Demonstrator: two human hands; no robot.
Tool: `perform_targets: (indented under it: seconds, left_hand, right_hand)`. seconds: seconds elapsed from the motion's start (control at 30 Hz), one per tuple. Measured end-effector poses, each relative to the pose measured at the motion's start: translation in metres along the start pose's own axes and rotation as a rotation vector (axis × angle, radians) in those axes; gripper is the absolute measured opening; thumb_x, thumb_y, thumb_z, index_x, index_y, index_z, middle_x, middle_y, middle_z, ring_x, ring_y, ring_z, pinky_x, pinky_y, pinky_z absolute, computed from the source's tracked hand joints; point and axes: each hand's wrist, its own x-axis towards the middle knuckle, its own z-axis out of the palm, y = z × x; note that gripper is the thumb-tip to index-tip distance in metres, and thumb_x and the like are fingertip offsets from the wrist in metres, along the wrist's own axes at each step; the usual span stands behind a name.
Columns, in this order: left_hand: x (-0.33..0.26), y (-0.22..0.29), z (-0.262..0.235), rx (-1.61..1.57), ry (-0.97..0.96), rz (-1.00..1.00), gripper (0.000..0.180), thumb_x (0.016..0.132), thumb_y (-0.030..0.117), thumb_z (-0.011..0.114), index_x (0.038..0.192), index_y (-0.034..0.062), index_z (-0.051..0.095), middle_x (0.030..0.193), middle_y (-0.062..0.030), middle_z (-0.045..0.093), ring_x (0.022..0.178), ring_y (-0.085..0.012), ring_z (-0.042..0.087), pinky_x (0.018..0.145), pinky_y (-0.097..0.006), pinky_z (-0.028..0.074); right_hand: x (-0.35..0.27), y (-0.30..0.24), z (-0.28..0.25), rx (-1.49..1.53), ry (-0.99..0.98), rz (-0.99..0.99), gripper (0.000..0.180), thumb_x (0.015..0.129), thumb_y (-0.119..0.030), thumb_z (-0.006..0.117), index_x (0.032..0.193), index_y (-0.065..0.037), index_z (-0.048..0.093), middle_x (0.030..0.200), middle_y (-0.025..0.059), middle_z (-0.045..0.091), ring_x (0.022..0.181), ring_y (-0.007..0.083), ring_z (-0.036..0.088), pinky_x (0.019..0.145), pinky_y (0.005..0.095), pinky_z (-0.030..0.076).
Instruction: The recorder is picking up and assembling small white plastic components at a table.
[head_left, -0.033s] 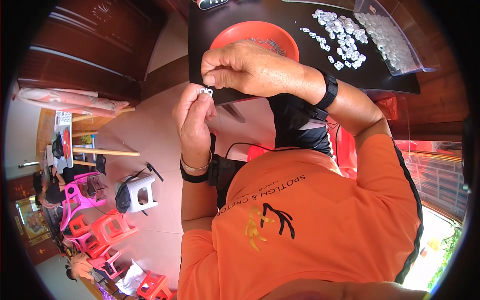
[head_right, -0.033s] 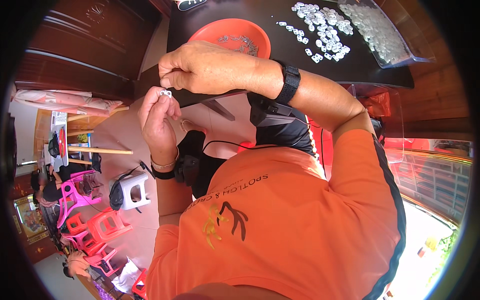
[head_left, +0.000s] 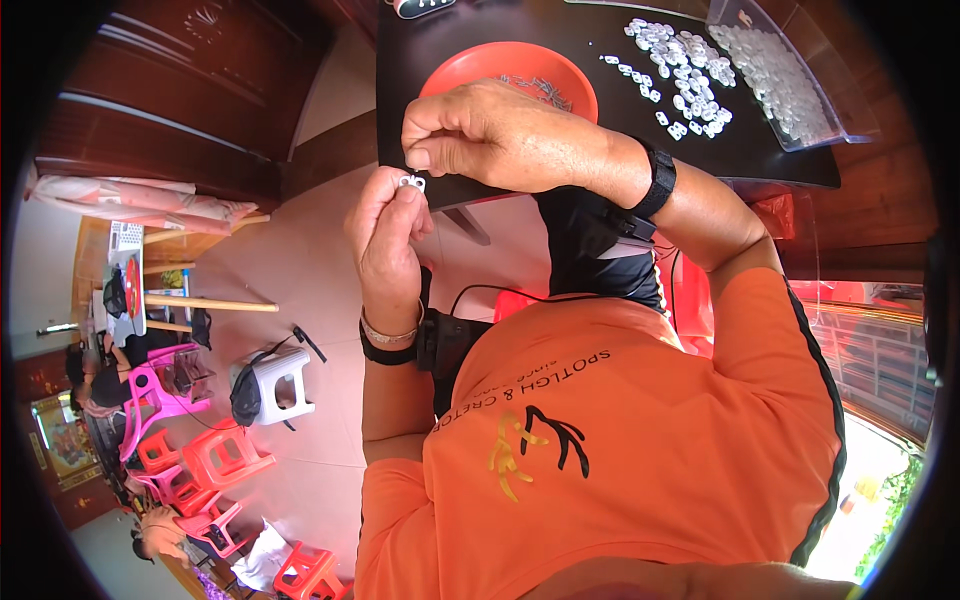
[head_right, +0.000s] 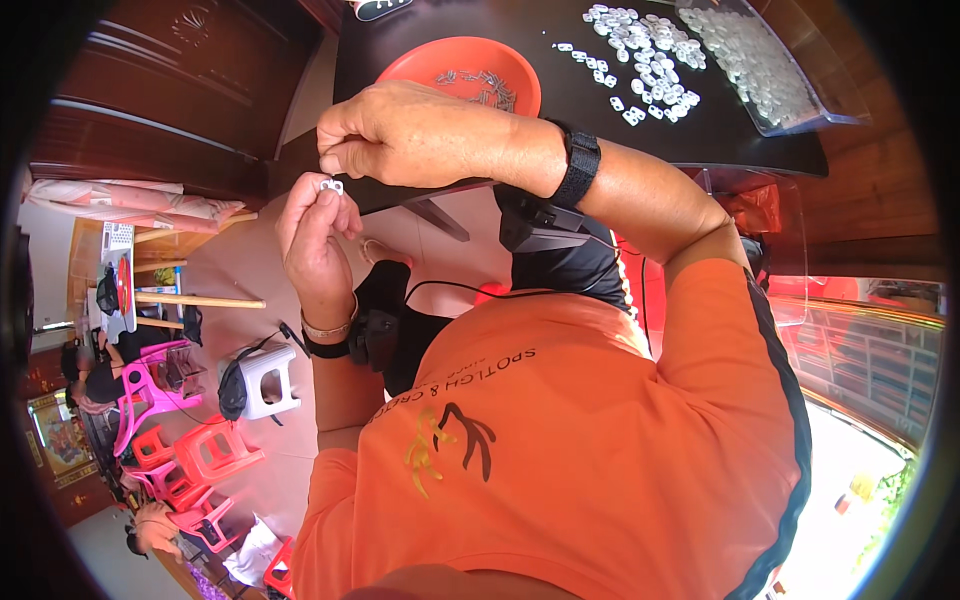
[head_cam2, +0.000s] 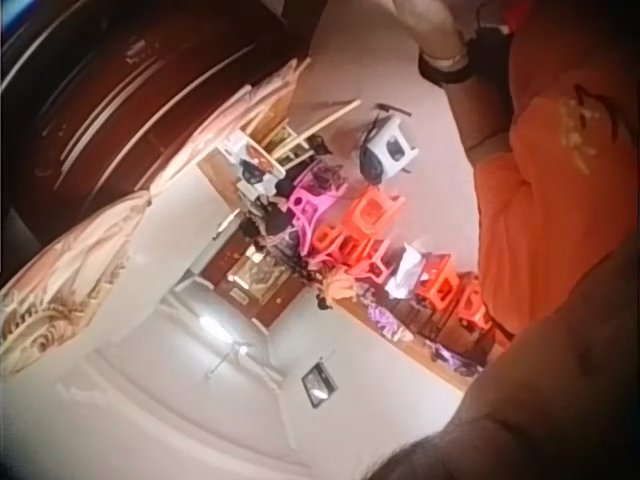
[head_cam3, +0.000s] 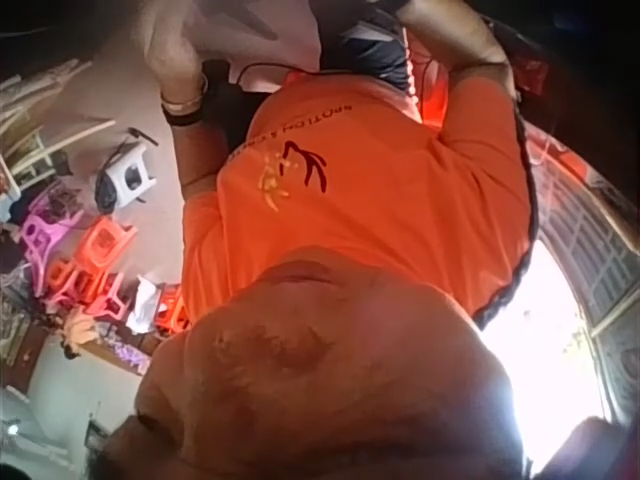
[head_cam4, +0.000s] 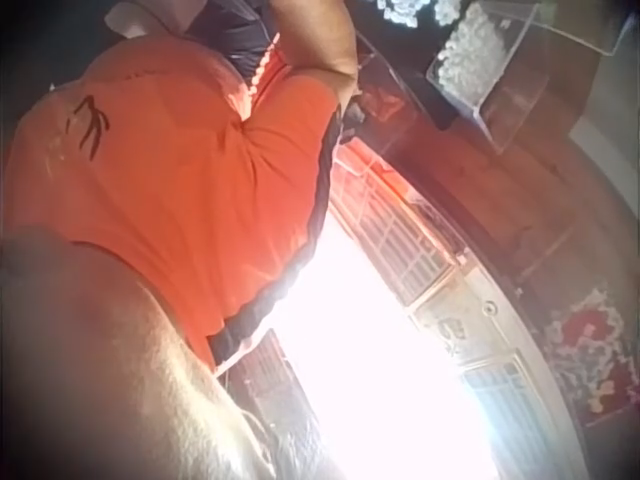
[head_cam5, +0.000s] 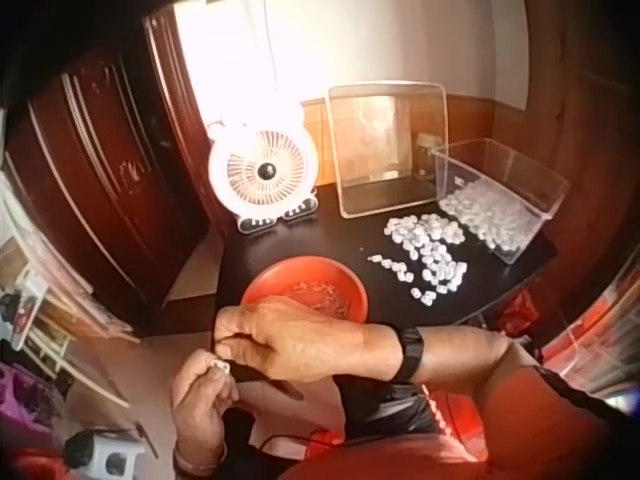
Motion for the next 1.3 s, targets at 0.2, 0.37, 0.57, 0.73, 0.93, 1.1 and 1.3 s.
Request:
perform_targets:
  seconds: [0.2, 0.37, 0.57, 0.73, 0.93, 1.1, 1.3]
  left_hand:
    - [-0.003, -0.001, 0.001, 0.001, -0.001, -0.016, 0.02, 0.087, 0.015, 0.047, 0.071, 0.004, 0.042, 0.062, -0.0013, 0.04, 0.057, -0.0104, 0.041, 0.055, -0.023, 0.032]
    - [-0.006, -0.004, 0.004, -0.002, -0.003, -0.01, 0.02, 0.088, 0.015, 0.047, 0.072, 0.0042, 0.043, 0.062, -0.0014, 0.04, 0.056, -0.0103, 0.041, 0.054, -0.023, 0.031]
    - [-0.012, -0.014, 0.008, -0.009, 0.005, -0.045, 0.016, 0.088, 0.013, 0.047, 0.082, -0.0007, 0.052, 0.064, 0.0002, 0.041, 0.057, -0.0084, 0.04, 0.052, -0.023, 0.032]
    - [-0.016, -0.022, 0.007, -0.2, 0.011, -0.082, 0.012, 0.087, 0.009, 0.046, 0.078, 0.0022, 0.047, 0.063, -0.0008, 0.039, 0.056, -0.0099, 0.04, 0.052, -0.023, 0.033]
    - [-0.017, -0.025, -0.01, -0.239, 0.004, -0.001, 0.019, 0.09, 0.01, 0.041, 0.073, 0.0034, 0.039, 0.063, -0.0041, 0.037, 0.054, -0.013, 0.038, 0.051, -0.025, 0.032]
    - [-0.012, -0.029, -0.004, -0.279, -0.028, -0.012, 0.019, 0.091, 0.011, 0.041, 0.073, 0.003, 0.039, 0.062, -0.0043, 0.037, 0.054, -0.0127, 0.037, 0.051, -0.025, 0.032]
    - [-0.012, -0.027, 0.007, -0.265, -0.072, -0.061, 0.02, 0.091, 0.013, 0.045, 0.075, 0.0022, 0.042, 0.062, -0.0042, 0.038, 0.054, -0.0127, 0.039, 0.051, -0.025, 0.032]
  right_hand:
    - [-0.002, -0.004, 0.001, -0.027, -0.021, 0.047, 0.017, 0.09, -0.02, 0.06, 0.087, -0.003, 0.058, 0.072, 0.0095, 0.058, 0.066, 0.0243, 0.057, 0.06, 0.0345, 0.043]
    - [-0.003, 0.002, 0.006, -0.06, -0.007, -0.007, 0.014, 0.088, -0.017, 0.06, 0.084, -0.003, 0.058, 0.07, 0.0106, 0.058, 0.064, 0.027, 0.057, 0.059, 0.0358, 0.043]
    - [-0.01, 0.001, 0.006, -0.218, 0.006, -0.103, 0.016, 0.083, -0.016, 0.058, 0.073, -0.004, 0.056, 0.062, 0.0162, 0.055, 0.063, 0.0359, 0.057, 0.055, 0.0442, 0.042]
    - [-0.023, -0.002, -0.007, -0.277, -0.027, -0.104, 0.037, 0.09, -0.035, 0.054, 0.071, -0.003, 0.057, 0.064, 0.0172, 0.057, 0.065, 0.0378, 0.057, 0.057, 0.0468, 0.043]
    - [-0.057, 0.066, -0.122, -0.789, 0.284, 0.166, 0.027, 0.084, -0.033, 0.061, 0.092, -0.008, 0.065, 0.077, 0.0119, 0.065, 0.07, 0.0283, 0.062, 0.065, 0.0368, 0.049]
    - [-0.1, 0.131, -0.192, -1.155, 0.222, 0.465, 0.02, 0.072, -0.023, 0.059, 0.074, -0.007, 0.07, 0.075, 0.0169, 0.066, 0.073, 0.0355, 0.063, 0.067, 0.0456, 0.05]
    - [-0.105, 0.161, -0.194, -1.103, 0.083, 0.619, 0.019, 0.067, -0.023, 0.061, 0.067, -0.006, 0.069, 0.071, 0.0179, 0.064, 0.071, 0.0373, 0.063, 0.065, 0.0457, 0.049]
